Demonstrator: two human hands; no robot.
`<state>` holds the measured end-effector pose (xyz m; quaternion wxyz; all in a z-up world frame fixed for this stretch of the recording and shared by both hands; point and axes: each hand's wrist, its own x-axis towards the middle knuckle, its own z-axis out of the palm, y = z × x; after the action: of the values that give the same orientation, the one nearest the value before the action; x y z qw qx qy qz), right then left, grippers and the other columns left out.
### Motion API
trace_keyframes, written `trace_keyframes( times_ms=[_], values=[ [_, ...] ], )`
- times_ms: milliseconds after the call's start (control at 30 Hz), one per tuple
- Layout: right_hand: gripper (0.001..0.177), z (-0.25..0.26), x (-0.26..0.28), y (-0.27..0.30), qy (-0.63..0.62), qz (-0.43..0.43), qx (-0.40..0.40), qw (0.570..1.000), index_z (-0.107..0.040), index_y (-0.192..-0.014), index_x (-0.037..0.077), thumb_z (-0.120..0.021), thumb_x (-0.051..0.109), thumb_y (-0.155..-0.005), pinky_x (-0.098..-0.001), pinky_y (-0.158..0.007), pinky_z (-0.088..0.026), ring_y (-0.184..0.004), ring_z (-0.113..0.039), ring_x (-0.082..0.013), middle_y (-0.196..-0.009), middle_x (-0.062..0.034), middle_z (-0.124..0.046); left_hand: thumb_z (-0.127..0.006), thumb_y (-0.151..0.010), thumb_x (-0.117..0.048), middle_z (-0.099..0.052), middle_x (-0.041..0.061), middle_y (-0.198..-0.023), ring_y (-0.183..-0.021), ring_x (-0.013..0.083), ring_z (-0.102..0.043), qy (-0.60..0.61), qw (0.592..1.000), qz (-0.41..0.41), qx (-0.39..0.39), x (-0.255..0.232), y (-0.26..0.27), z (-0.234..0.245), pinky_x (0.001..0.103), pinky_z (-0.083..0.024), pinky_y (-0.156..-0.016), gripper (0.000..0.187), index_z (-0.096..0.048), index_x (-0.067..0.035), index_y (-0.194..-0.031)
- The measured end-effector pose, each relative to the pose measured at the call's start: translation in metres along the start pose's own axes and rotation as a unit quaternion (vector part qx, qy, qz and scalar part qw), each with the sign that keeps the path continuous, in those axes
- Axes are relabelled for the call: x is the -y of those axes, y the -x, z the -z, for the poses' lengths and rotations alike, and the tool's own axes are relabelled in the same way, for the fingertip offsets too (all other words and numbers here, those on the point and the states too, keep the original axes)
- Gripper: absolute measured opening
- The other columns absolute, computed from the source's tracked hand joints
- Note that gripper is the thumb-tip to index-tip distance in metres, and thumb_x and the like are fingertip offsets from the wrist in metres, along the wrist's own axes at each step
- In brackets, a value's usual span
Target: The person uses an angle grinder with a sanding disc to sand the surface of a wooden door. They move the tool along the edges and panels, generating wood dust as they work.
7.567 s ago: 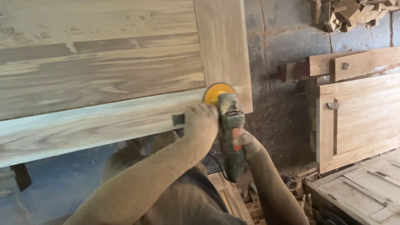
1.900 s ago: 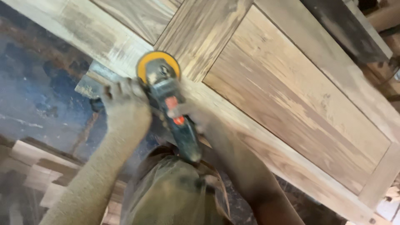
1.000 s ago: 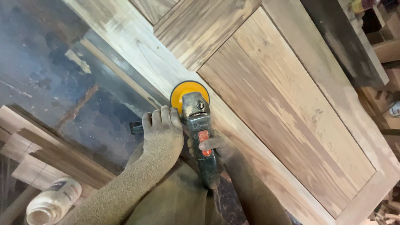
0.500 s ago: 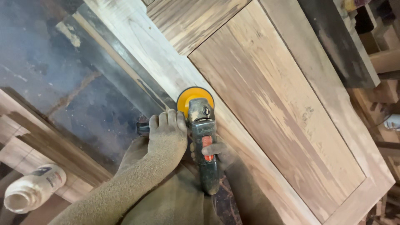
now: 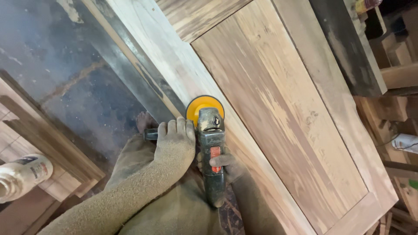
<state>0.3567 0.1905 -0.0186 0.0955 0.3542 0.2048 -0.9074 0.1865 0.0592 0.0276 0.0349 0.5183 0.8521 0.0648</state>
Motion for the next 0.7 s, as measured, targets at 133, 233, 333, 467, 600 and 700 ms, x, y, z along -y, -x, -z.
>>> trace_keyframes(
  times_ms=[133, 233, 333, 467, 600, 700],
  values=[
    [0.058, 0.015, -0.009, 0.014, 0.014, -0.006, -0.012, 1.0, -0.063, -0.122, 0.0, -0.076, 0.008, -0.066, -0.0402, -0.084, -0.058, -0.089, -0.07, -0.0266, -0.1, -0.0137, -0.07, -0.064, -0.078, -0.023, -0.061, 0.013, -0.102, -0.09, 0.0266, -0.059, 0.003, 1.0, 0.005, -0.009, -0.016, 0.01, -0.002, 0.043, -0.048, -0.086, 0.048, -0.063, 0.004, -0.117],
    [0.058, 0.026, -0.013, 0.025, 0.026, -0.018, -0.025, 0.999, -0.062, -0.122, -0.002, -0.076, 0.008, -0.067, -0.0408, -0.086, -0.058, -0.091, -0.07, -0.0275, -0.102, -0.0149, -0.071, -0.064, -0.077, -0.023, -0.061, 0.013, -0.102, -0.09, 0.0268, -0.059, 0.01, 1.0, -0.001, -0.01, -0.028, 0.016, -0.003, 0.043, -0.047, -0.085, 0.047, -0.063, 0.004, -0.115],
    [0.063, 0.034, -0.018, 0.037, 0.028, -0.016, -0.035, 0.999, -0.062, -0.125, -0.001, -0.075, 0.007, -0.064, -0.0402, -0.086, -0.059, -0.091, -0.071, -0.0263, -0.102, -0.0131, -0.072, -0.064, -0.078, -0.023, -0.061, 0.013, -0.102, -0.089, 0.0271, -0.059, 0.018, 1.0, -0.003, -0.009, -0.042, 0.023, -0.005, 0.043, -0.047, -0.083, 0.045, -0.064, 0.003, -0.114],
    [0.071, 0.042, -0.027, 0.056, 0.018, 0.024, -0.024, 0.999, -0.06, -0.131, 0.002, -0.075, 0.005, -0.061, -0.0373, -0.083, -0.058, -0.09, -0.07, -0.0237, -0.101, -0.0111, -0.071, -0.064, -0.076, -0.023, -0.061, 0.013, -0.101, -0.088, 0.0272, -0.059, 0.025, 0.999, -0.016, -0.011, -0.062, 0.03, -0.007, 0.043, -0.047, -0.082, 0.045, -0.064, 0.004, -0.113],
    [0.067, 0.056, -0.039, 0.074, 0.009, 0.032, -0.012, 0.999, -0.059, -0.129, -0.001, -0.076, 0.005, -0.065, -0.0379, -0.083, -0.058, -0.09, -0.069, -0.0259, -0.103, -0.0149, -0.07, -0.064, -0.075, -0.023, -0.063, 0.015, -0.105, -0.089, 0.027, -0.06, 0.019, 0.999, -0.032, 0.003, -0.082, 0.04, -0.008, 0.044, -0.048, -0.084, 0.047, -0.065, 0.004, -0.114],
    [0.065, 0.065, -0.048, 0.09, 0.003, 0.034, -0.031, 0.999, -0.06, -0.127, -0.003, -0.076, 0.006, -0.064, -0.0379, -0.08, -0.059, -0.088, -0.07, -0.0268, -0.101, -0.0153, -0.07, -0.065, -0.075, -0.023, -0.064, 0.017, -0.109, -0.09, 0.0276, -0.06, 0.019, 0.999, -0.047, 0.013, -0.095, 0.047, -0.007, 0.044, -0.048, -0.084, 0.049, -0.065, 0.004, -0.116]
  ],
)
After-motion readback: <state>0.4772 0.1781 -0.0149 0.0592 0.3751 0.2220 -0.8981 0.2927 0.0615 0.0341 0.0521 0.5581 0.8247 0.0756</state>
